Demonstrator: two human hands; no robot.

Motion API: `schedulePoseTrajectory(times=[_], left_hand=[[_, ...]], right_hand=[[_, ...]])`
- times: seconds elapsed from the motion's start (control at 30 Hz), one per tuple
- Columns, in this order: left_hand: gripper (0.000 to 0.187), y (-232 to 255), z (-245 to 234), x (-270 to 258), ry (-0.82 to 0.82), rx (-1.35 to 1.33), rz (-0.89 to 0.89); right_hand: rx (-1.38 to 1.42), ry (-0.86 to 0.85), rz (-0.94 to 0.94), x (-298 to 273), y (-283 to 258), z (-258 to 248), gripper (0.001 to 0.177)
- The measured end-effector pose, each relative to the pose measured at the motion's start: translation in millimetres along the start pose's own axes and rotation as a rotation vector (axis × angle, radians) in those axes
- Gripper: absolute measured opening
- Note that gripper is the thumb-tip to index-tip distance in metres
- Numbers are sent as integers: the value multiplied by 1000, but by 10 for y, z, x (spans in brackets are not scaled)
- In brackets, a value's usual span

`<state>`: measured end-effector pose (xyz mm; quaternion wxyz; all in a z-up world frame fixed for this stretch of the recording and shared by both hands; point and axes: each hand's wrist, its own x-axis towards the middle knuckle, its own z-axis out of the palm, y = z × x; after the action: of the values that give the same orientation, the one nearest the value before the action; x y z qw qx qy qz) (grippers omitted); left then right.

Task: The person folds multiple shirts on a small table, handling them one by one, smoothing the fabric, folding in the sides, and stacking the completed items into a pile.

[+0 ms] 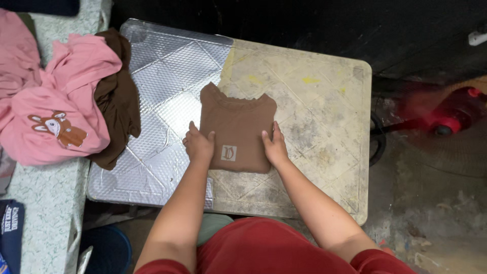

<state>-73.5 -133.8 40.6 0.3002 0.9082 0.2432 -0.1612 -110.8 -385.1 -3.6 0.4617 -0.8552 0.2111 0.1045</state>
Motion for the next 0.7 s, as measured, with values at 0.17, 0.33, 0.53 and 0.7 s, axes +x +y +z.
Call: schedulePoseTrajectory(times=[0.17,0.33,0.53,0.7], left_hand=[[105,188,21,74,-193,-36,8],[109,-47,-25,32,-236,-312,209],[82,-749,-610,-124,-460,-858,175],[91,-1645,-1847,-473,-344,-1002,164]], right_hand=[[0,-9,92,54,-298,175,77],[-122,-40,165,-99,-422,273,74],[345,-207,194,-463,-900,543,67],[50,-274,-183,-1060,-2130,1115,60]])
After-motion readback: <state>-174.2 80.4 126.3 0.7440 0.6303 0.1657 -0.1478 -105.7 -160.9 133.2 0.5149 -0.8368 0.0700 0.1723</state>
